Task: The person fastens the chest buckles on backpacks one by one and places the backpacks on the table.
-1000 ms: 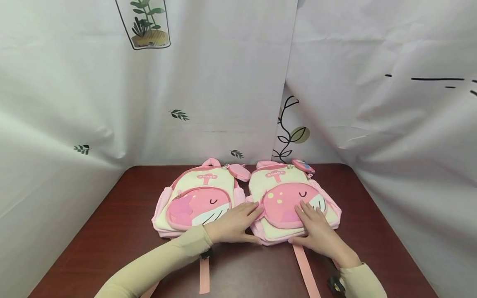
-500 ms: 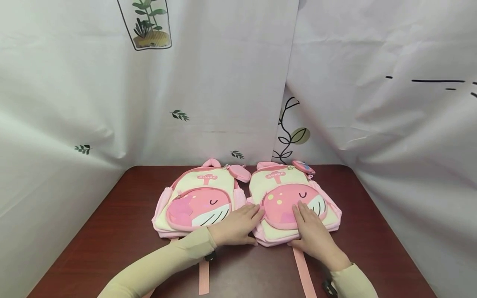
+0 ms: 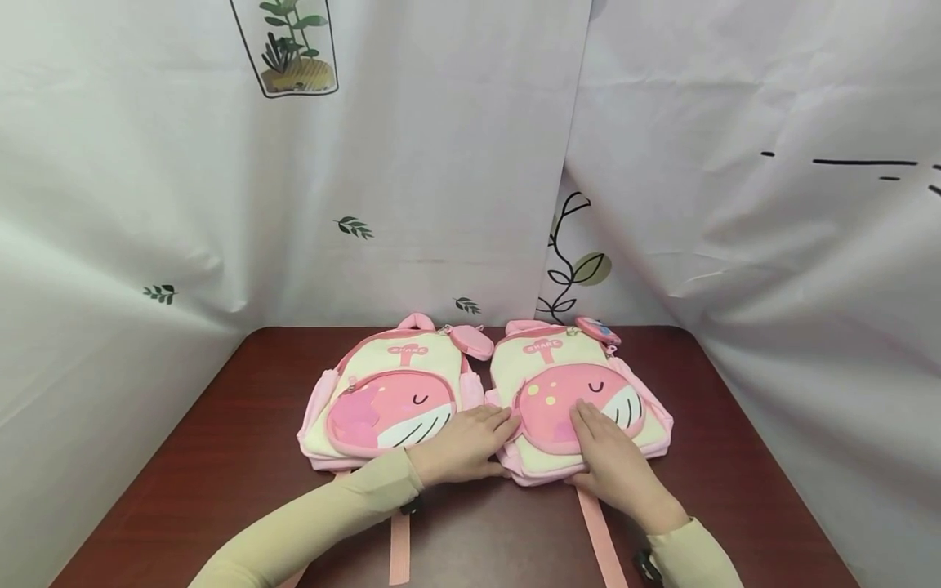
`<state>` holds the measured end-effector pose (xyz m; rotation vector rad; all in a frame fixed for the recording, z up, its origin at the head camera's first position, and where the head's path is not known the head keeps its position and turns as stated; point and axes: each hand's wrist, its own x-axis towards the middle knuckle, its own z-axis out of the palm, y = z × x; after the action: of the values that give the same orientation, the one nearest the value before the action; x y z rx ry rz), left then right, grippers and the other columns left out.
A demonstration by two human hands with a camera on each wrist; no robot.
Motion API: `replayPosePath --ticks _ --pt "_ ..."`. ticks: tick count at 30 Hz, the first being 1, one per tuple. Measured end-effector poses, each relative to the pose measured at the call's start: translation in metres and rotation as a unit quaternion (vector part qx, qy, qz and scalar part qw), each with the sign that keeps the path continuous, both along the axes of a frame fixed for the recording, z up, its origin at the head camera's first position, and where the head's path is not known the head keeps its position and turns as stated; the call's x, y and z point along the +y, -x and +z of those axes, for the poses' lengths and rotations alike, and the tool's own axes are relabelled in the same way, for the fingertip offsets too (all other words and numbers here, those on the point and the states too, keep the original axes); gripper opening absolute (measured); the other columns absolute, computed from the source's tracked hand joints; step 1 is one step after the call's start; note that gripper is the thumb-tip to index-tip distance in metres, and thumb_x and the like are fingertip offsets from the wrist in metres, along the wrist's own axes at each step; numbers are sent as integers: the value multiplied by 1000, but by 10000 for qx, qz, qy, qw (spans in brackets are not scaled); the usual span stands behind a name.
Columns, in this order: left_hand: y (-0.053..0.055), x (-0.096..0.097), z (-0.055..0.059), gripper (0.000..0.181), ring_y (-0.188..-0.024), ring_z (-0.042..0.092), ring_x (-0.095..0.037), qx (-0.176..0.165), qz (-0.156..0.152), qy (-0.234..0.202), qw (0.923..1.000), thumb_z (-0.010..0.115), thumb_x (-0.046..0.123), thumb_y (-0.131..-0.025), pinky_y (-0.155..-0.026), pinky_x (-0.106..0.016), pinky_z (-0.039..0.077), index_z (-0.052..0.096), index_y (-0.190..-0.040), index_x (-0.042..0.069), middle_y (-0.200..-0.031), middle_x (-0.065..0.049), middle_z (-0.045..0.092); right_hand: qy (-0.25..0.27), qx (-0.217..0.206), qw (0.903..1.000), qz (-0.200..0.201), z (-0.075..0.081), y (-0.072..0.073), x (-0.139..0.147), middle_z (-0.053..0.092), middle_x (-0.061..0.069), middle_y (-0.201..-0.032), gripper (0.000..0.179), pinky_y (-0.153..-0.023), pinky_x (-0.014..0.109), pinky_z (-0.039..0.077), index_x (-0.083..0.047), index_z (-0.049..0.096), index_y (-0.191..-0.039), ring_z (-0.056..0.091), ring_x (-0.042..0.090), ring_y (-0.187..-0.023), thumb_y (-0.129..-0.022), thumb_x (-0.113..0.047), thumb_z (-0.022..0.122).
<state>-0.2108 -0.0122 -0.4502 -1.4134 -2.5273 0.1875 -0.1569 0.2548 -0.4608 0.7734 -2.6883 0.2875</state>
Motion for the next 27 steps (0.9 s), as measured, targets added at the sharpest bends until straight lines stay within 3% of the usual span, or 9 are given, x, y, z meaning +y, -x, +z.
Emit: replayPosePath --ticks 4,7,16,22,27 --pt "0 -1 3 57 -122 60 -19 113 -116 -96 9998 70 50 -91 -108 -30 42 62 -132 11 -127 -5 66 -51 215 9997 82 3 3 -2 57 31 -135 85 -101 56 45 15 56 -131 54 46 -125 -63 -20 93" --pt "1 -2 6 48 -119 61 -18 122 -172 -205 9996 71 46 -91 -106 -29 44 65 -126 12 -121 -3 68 -62 84 9999 13 11 4 -4 60 28 -132 76 -98 55 48 11 59 -130 58 43 -123 -65 -15 89" --pt "-2 -8 18 58 -128 57 -16 -254 -11 -614 9978 70 47 -93 -105 -29 45 61 -138 12 -136 -3 63 182 -191 9990 -373 22 1 -1 69 14 -122 60 -86 50 55 -3 65 -128 67 31 -110 -73 -19 82" --pt "-2 -12 31 62 -129 56 -15 -363 -45 -1080 9935 68 52 -93 -104 -29 46 60 -141 12 -138 -4 61 593 264 9973 -343 25 -1 2 73 12 -113 55 -79 49 57 -4 68 -125 71 30 -101 -73 -17 83" --pt "1 -16 44 64 -126 58 -14 -547 -51 -1619 9853 66 55 -93 -99 -30 50 58 -141 13 -138 -4 62 951 692 9927 -262 26 0 4 74 8 -106 49 -72 46 56 -8 69 -121 71 24 -90 -75 -15 81"
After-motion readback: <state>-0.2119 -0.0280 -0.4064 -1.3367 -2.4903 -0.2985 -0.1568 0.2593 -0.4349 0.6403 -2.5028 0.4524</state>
